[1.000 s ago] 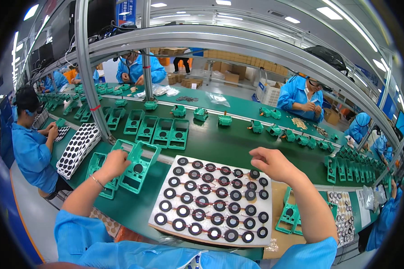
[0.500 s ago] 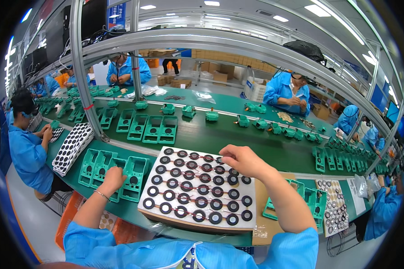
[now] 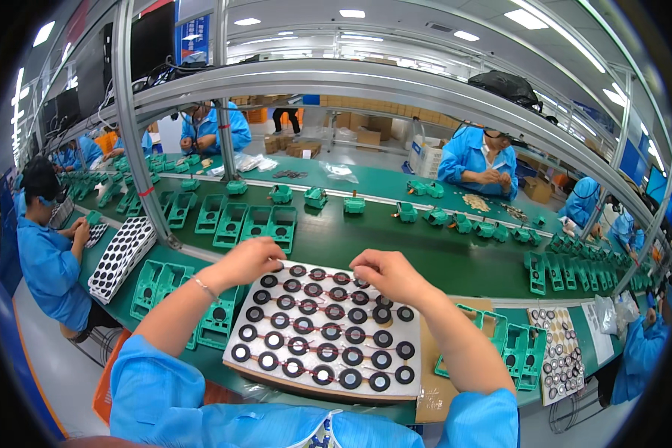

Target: Assembling small circular lenses and components into green plastic housings on an assembly line.

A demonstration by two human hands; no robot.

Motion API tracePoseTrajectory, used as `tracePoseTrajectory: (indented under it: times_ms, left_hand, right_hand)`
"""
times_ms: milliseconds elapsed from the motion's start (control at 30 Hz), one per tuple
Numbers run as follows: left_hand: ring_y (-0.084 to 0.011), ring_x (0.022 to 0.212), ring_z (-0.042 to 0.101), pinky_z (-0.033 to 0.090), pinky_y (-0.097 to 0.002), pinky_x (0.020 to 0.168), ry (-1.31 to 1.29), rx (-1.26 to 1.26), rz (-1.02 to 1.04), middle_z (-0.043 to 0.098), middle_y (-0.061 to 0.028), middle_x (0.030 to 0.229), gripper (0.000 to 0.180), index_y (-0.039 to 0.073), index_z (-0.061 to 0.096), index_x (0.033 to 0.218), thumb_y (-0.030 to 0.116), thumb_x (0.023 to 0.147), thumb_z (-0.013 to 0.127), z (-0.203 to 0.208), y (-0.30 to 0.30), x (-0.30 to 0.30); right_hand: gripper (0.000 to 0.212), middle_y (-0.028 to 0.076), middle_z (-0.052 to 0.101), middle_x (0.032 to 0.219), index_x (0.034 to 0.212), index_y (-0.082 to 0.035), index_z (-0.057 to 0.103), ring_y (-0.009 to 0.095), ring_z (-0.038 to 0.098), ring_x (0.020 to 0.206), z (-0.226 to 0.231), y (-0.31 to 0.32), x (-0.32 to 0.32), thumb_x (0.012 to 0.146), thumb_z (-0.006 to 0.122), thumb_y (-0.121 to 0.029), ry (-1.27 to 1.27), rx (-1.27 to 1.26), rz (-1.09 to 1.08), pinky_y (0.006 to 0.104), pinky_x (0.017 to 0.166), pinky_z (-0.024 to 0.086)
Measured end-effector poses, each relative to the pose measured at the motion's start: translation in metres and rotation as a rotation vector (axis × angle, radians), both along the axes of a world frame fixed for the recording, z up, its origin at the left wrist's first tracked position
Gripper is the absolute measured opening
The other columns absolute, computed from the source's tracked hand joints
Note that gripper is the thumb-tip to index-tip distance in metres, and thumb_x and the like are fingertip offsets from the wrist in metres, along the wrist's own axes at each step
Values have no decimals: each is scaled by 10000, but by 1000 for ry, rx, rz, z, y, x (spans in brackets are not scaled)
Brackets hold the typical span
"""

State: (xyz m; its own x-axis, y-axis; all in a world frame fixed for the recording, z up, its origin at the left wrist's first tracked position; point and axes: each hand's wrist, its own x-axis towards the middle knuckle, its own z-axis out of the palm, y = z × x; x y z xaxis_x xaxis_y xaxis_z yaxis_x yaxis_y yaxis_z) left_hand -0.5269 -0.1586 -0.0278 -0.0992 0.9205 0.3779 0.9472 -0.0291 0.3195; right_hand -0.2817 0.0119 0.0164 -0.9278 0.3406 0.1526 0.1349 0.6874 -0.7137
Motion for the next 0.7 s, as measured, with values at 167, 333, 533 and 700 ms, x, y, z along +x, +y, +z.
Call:
tracePoseTrajectory:
  times_ms: [167, 333, 533, 700]
  left_hand:
    - [-257, 883, 519, 445, -360, 807, 252, -128, -68, 568, -72, 882, 140, 71, 652, 884, 112, 760, 600, -16, 31, -4]
    - [-186, 772, 509, 429, -291, 692, 648, -11, -124, 538, -7, 744, 50, 97, 597, 703, 119, 658, 590, -30, 35, -4]
    - [-207, 783, 518, 427, -323, 720, 638, 74, -46, 535, -29, 741, 59, 90, 580, 690, 117, 642, 601, -32, 39, 6]
    - [-233, 691, 594, 475, -335, 666, -56, 78, 191, 613, -81, 749, 26, 36, 582, 718, 47, 732, 563, -5, 31, 0]
  right_hand:
    - [181, 67, 612, 748, 971, -30, 604, 107, 528, 642, 5, -8, 5, 857, 556, -163, -33, 27, 32, 259, 606, 445]
    - [178, 62, 603, 728, 972, -37, 605, 119, 518, 610, -4, -2, 0, 859, 552, -164, -3, 44, 78, 269, 581, 438]
    - [170, 63, 617, 765, 964, -41, 610, 118, 541, 655, -6, 5, -14, 862, 547, -161, -39, 42, 47, 262, 616, 446]
    - [211, 39, 622, 874, 1025, -8, 569, 86, 559, 791, -14, 25, -13, 893, 527, -167, 11, -224, 8, 237, 694, 463]
